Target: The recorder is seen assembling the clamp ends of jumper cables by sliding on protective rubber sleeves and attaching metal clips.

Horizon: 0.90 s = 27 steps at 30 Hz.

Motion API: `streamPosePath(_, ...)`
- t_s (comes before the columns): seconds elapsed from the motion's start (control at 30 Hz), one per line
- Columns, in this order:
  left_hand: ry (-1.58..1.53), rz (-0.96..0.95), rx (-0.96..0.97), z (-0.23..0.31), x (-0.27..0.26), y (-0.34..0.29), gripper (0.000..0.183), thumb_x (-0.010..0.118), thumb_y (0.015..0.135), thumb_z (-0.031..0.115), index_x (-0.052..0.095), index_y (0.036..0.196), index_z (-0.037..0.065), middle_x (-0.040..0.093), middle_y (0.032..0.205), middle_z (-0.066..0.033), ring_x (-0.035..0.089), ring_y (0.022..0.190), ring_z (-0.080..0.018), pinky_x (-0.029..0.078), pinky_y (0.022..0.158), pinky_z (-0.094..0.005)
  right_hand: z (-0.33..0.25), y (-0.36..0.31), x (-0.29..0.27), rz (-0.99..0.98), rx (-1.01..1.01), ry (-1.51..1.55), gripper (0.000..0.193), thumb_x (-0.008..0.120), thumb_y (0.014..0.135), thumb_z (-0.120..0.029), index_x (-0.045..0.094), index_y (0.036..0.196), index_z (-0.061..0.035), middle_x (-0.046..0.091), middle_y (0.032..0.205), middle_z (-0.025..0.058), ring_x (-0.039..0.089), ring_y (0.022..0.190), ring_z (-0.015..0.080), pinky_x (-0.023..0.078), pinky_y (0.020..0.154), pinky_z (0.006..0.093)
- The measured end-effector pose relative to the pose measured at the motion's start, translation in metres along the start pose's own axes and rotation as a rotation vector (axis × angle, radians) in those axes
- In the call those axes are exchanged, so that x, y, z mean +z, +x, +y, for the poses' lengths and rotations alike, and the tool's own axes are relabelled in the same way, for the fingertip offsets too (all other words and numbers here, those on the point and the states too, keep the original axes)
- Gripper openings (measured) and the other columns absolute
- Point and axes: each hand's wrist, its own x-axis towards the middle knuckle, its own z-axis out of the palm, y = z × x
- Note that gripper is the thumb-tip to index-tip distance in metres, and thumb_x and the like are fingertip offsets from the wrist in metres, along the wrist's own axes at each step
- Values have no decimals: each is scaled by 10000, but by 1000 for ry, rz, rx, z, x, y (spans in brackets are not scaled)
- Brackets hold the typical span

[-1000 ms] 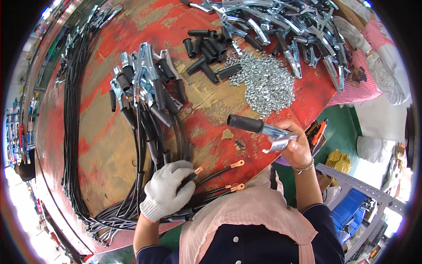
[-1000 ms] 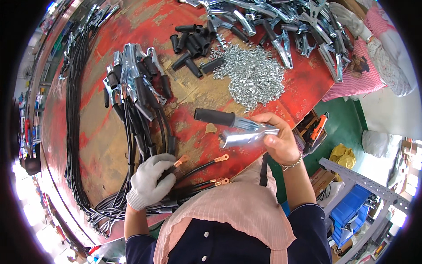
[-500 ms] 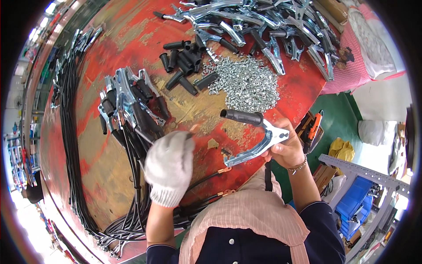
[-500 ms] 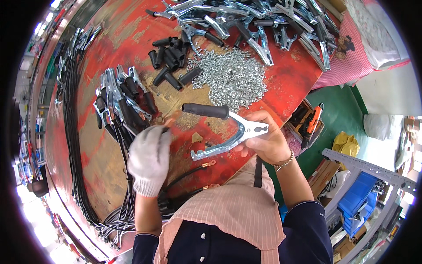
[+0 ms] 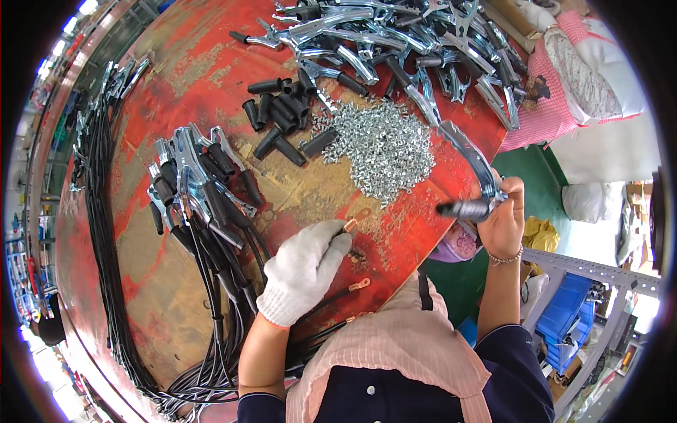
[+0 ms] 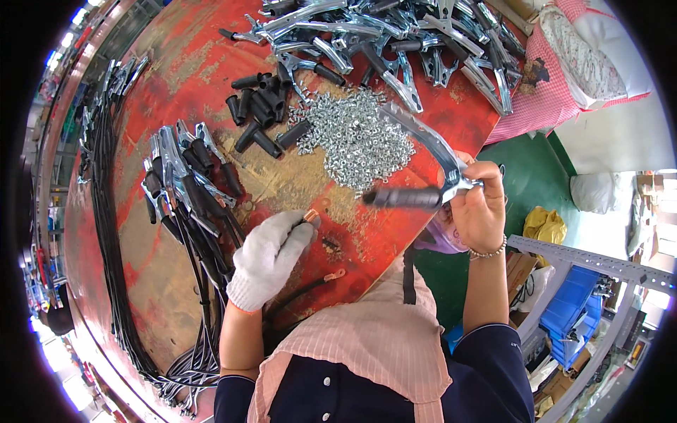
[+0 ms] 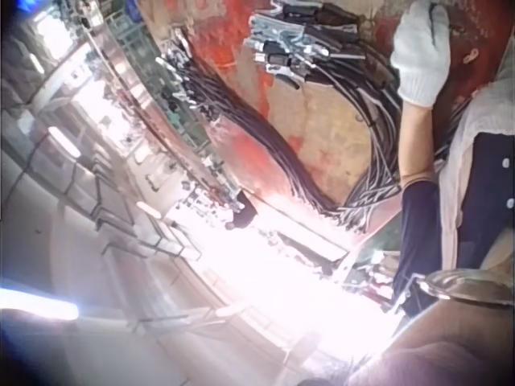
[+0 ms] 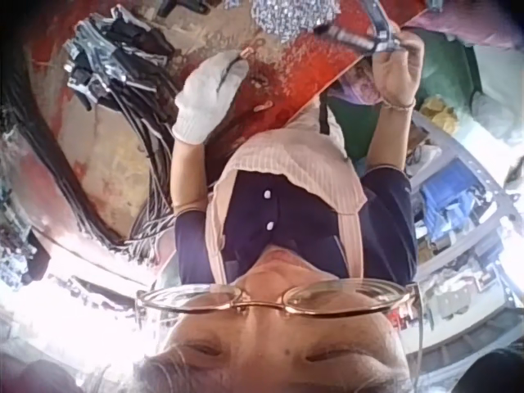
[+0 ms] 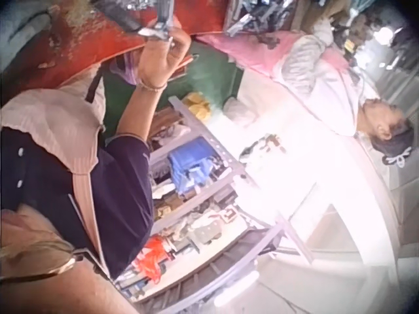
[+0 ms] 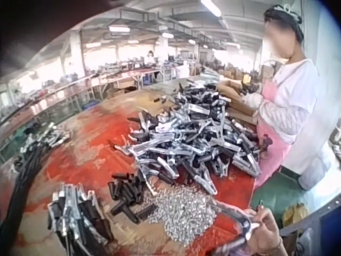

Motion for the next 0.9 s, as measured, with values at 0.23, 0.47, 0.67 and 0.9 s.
streamPosePath(0.23, -452, -10, -368, 12, 0, -7, 225, 569, 957, 189, 651, 1015, -12, 589, 744, -10, 534, 649, -74, 441, 599, -233, -5, 21, 28, 58, 192, -334, 335, 693, 883, -251, 589, 1048, 21, 636, 822, 19, 577, 696, 67, 447, 606, 207)
streamPosePath(0.47, -133, -52, -294, 28, 0, -11, 262, 648, 920, 278, 703, 979, 29, 656, 721, -66, 591, 644, -91, 476, 613, -271, -12, 18, 78, -90, 176, -430, 371, 807, 801, -298, 603, 959, -31, 627, 818, -1, 553, 736, 55, 428, 678, 206)
streamPosePath(0.67, -63, -98, -267, 29, 2, -11, 292, 660, 907, 331, 705, 996, 57, 669, 712, -93, 663, 649, -161, 509, 625, -296, -14, 16, 87, -173, 194, -478, 396, 837, 767, -317, 602, 921, -38, 617, 858, 5, 562, 774, 65, 442, 692, 224)
streamPosePath(0.9, -75, -40, -178, 22, 5, -13, 282, 663, 898, 328, 699, 1036, 86, 678, 731, -88, 689, 675, -208, 520, 626, -313, -15, 10, 91, -147, 240, -399, 465, 849, 753, -347, 576, 949, -24, 605, 844, 20, 588, 741, 76, 452, 653, 214)
